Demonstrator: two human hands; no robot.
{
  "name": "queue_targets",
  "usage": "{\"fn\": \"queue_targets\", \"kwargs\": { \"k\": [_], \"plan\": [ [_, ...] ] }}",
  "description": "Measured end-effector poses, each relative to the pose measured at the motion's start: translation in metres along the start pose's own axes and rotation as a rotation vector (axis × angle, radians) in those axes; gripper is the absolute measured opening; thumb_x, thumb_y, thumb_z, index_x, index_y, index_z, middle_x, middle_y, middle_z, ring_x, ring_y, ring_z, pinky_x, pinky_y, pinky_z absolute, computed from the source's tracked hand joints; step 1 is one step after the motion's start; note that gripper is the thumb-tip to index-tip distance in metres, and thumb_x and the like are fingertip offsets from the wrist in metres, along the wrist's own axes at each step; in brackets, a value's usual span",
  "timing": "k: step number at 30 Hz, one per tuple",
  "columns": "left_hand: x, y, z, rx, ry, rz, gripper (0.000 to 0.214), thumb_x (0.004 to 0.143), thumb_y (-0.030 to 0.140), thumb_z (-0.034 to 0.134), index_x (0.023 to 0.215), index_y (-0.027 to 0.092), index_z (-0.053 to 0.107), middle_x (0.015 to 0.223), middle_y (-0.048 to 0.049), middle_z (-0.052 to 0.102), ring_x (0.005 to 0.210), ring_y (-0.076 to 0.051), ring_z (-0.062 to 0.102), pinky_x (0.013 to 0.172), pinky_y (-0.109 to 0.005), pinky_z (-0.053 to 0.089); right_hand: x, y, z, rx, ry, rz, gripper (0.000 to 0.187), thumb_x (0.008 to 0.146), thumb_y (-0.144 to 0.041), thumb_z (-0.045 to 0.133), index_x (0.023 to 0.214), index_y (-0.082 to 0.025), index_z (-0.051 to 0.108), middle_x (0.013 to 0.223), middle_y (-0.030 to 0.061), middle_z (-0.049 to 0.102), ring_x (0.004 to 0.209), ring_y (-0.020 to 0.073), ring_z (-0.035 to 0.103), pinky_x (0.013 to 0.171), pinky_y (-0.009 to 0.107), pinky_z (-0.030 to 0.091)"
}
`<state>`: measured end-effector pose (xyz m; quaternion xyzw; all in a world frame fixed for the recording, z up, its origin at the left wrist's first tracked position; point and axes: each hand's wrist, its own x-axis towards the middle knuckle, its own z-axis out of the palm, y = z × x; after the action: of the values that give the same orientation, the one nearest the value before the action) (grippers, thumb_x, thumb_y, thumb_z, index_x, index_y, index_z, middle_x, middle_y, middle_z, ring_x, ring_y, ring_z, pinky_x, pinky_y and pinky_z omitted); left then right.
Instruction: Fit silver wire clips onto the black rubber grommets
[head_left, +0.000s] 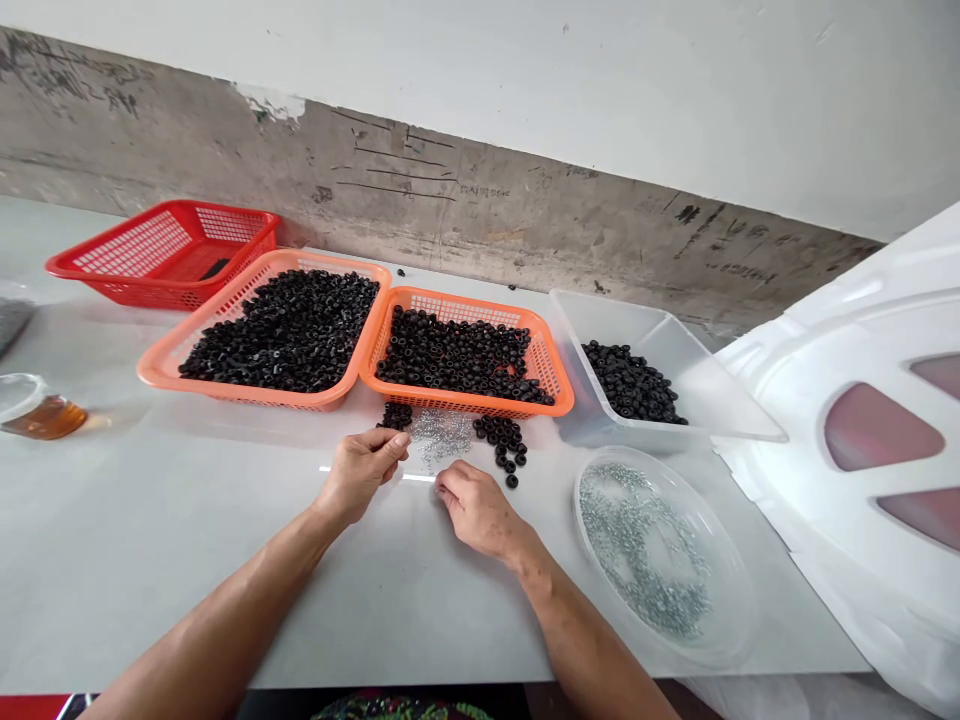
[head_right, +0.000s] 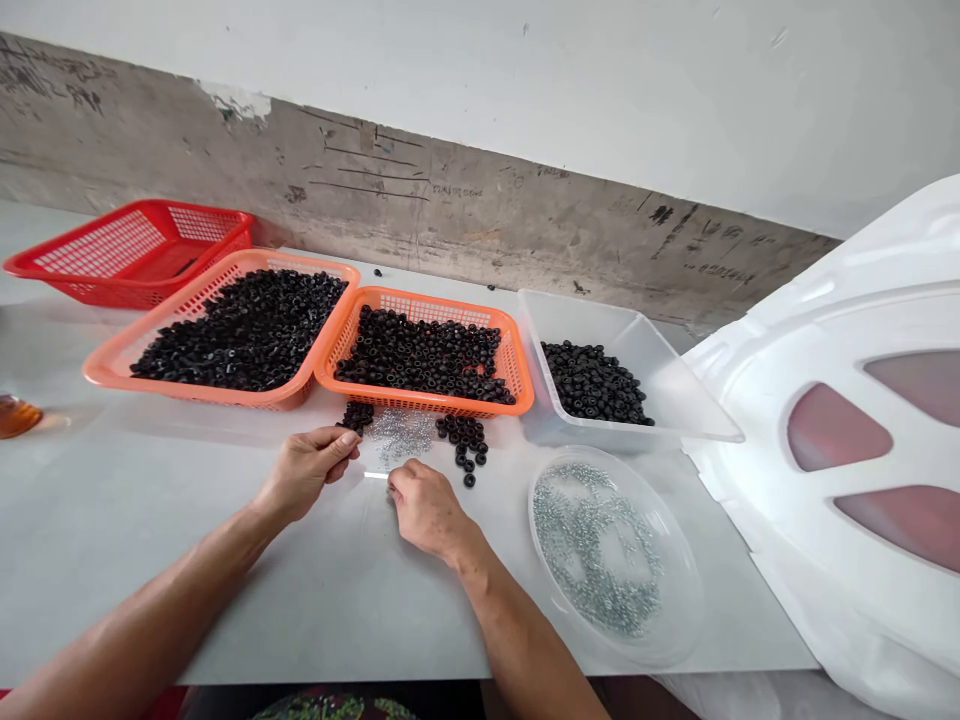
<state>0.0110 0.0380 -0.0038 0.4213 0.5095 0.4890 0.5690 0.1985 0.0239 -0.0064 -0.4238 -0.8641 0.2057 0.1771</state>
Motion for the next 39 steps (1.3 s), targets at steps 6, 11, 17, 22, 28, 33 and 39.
{"fn": "queue_targets", "kwargs": {
  "k": [6, 11, 17, 22, 28, 33, 39],
  "plan": [
    [-0.004, 0.013, -0.007, -0.474, -0.050, -0.253, 0.016, 0.071, 0.011, 0.066, 0.086, 0.006, 0.067, 0.081, -0.0086, 0.065, 0.069, -0.011, 0.060, 0.067, -0.022, 0.050, 0.008, 0.004, 0.008, 0.128, 0.110, -0.001, 0.020, 0.081, -0.005, 0.044, 0.081, -0.018, 0.059, 0.079, 0.0052, 0.059, 0.075, 0.0161, 0.055, 0.069, 0.027, 0.046],
    [-0.008, 0.012, -0.004, -0.545, -0.145, -0.327, 0.016, 0.077, 0.007, 0.058, 0.092, 0.007, 0.063, 0.078, -0.0109, 0.066, 0.066, -0.013, 0.062, 0.062, -0.022, 0.052, 0.013, 0.010, 0.007, 0.291, 0.294, 0.154, 0.015, 0.081, -0.012, 0.047, 0.083, -0.019, 0.061, 0.079, 0.0045, 0.062, 0.074, 0.0164, 0.058, 0.069, 0.028, 0.047],
    [-0.009, 0.009, 0.002, -0.597, -0.168, -0.390, 0.012, 0.081, 0.010, 0.051, 0.085, 0.007, 0.062, 0.079, -0.0114, 0.065, 0.065, -0.013, 0.062, 0.057, -0.021, 0.049, 0.012, 0.007, 0.002, 0.503, 0.304, 0.355, 0.011, 0.080, -0.022, 0.052, 0.081, -0.019, 0.062, 0.065, -0.0004, 0.060, 0.059, 0.0136, 0.056, 0.058, 0.025, 0.046],
    [-0.012, 0.007, 0.005, -0.487, -0.241, -0.371, 0.022, 0.070, 0.000, 0.054, 0.091, 0.007, 0.061, 0.093, -0.0135, 0.065, 0.083, -0.017, 0.063, 0.074, -0.027, 0.049, 0.011, 0.004, -0.004, 0.625, 0.314, 0.369, 0.011, 0.078, -0.026, 0.055, 0.078, -0.018, 0.063, 0.060, -0.0011, 0.056, 0.054, 0.0123, 0.052, 0.051, 0.023, 0.043],
    [-0.019, 0.000, 0.010, -0.267, -0.327, -0.141, 0.021, 0.073, 0.014, 0.064, 0.092, 0.014, 0.053, 0.086, -0.0067, 0.065, 0.069, -0.016, 0.063, 0.059, -0.028, 0.047, 0.009, -0.006, -0.010, 0.800, 0.305, 0.391, 0.010, 0.077, -0.025, 0.057, 0.080, -0.018, 0.063, 0.060, -0.0008, 0.057, 0.054, 0.0114, 0.051, 0.051, 0.023, 0.044],
    [-0.022, -0.004, 0.013, -0.207, -0.319, -0.120, 0.020, 0.069, 0.016, 0.069, 0.083, 0.013, 0.056, 0.073, -0.0038, 0.067, 0.064, -0.014, 0.062, 0.059, -0.027, 0.047, 0.006, -0.018, -0.010, 0.742, 0.343, 0.343, 0.006, 0.077, -0.022, 0.057, 0.075, -0.017, 0.059, 0.065, -0.0008, 0.058, 0.056, 0.0110, 0.052, 0.053, 0.022, 0.045],
    [-0.021, -0.008, 0.016, -0.229, -0.253, -0.135, 0.027, 0.060, 0.011, 0.075, 0.082, 0.013, 0.060, 0.061, 0.0027, 0.061, 0.053, -0.009, 0.054, 0.052, -0.022, 0.043, 0.003, -0.019, -0.004, 0.587, 0.381, 0.186, 0.007, 0.081, -0.021, 0.051, 0.077, -0.018, 0.056, 0.073, 0.0016, 0.057, 0.066, 0.0130, 0.053, 0.063, 0.025, 0.046]
  ]
}}
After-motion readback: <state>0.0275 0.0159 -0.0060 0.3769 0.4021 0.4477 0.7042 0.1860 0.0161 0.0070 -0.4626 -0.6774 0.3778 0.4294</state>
